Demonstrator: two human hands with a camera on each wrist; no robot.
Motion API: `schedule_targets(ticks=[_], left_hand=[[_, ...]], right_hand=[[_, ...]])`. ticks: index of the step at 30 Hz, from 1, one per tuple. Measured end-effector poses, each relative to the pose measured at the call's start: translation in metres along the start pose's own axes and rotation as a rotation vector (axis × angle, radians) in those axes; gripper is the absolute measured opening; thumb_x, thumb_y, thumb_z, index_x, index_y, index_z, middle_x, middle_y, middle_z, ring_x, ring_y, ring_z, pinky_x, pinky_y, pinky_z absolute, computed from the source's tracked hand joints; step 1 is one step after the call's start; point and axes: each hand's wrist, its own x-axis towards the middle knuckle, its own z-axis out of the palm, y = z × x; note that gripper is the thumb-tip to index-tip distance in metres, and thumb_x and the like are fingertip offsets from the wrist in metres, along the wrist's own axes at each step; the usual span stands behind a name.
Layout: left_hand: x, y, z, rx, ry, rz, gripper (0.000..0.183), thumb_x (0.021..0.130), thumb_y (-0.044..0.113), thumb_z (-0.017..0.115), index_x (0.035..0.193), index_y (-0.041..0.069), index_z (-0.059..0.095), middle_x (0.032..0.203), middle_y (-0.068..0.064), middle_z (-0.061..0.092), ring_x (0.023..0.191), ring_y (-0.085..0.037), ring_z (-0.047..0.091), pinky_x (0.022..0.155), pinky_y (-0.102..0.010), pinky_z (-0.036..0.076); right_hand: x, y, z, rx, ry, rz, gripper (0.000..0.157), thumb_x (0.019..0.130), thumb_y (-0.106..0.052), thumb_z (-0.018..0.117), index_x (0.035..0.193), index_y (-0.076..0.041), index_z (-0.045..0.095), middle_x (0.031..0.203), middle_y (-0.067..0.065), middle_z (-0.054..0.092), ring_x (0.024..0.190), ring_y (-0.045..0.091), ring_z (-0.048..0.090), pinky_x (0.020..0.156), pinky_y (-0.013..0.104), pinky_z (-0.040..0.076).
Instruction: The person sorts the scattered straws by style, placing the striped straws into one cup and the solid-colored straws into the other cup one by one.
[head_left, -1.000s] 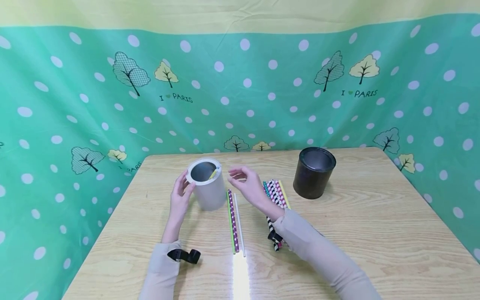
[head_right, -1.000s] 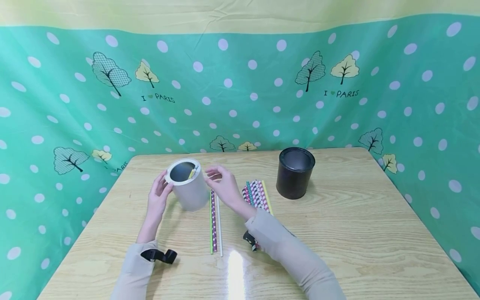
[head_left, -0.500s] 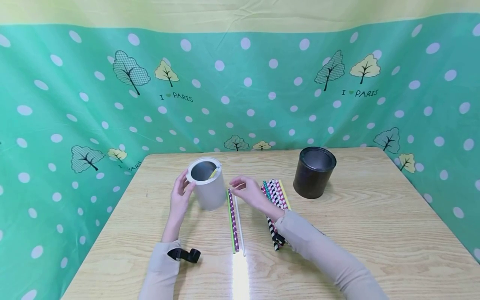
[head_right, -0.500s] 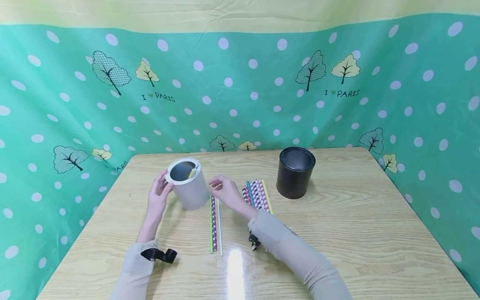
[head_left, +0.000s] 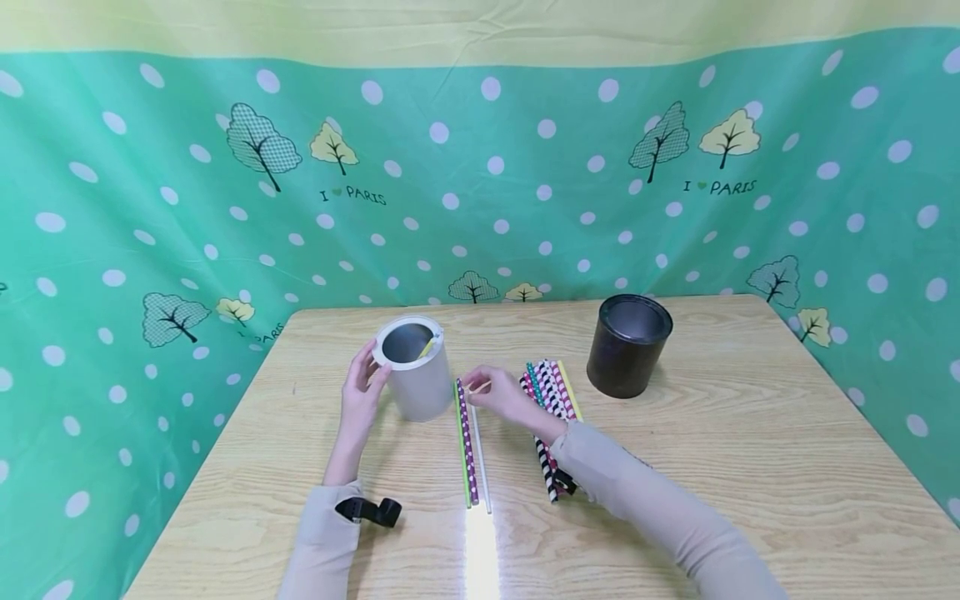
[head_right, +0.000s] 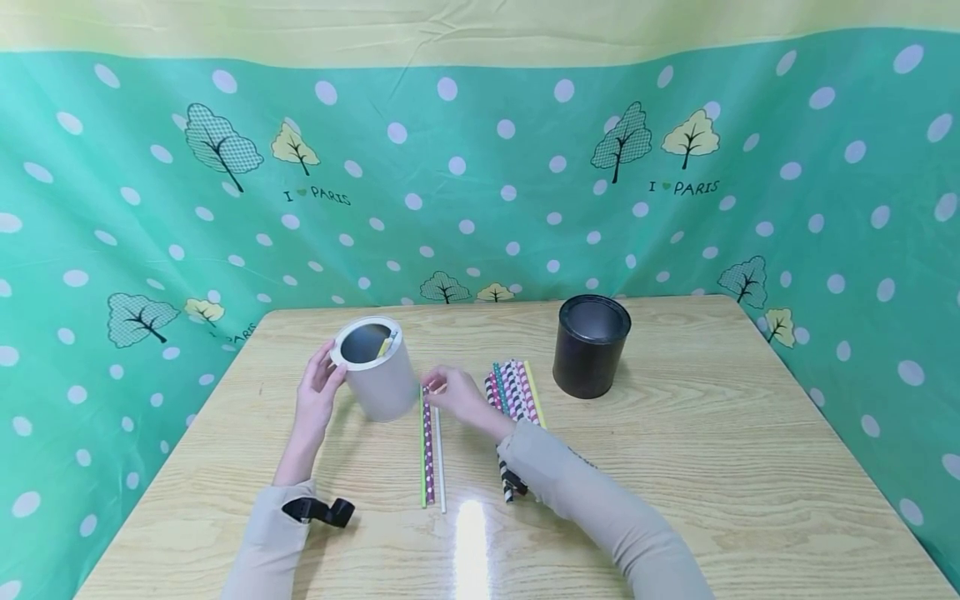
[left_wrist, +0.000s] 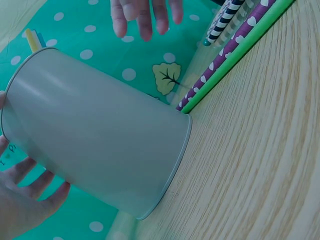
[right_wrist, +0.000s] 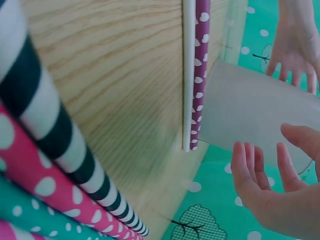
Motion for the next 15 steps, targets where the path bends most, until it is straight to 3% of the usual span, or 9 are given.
schedule_targets(ticks=[15], left_hand=[[0.000,0.000,0.000,-0.010,-0.004,0.003,0.049,0.088,0.006,0.052,0.134,0.007,0.034,0.133,-0.012,0.040,0.112,-0.016,0.040,0.091,-0.023,0.036]], right_hand=[[0.000,0.016,0.003,-0.062,-0.087,0.058,0.027,0.076,-0.001,0.063,0.102,0.002,0.057,0.094,0.014,0.057,0.079,0.020,0.055,0.061,0.027,0.051]])
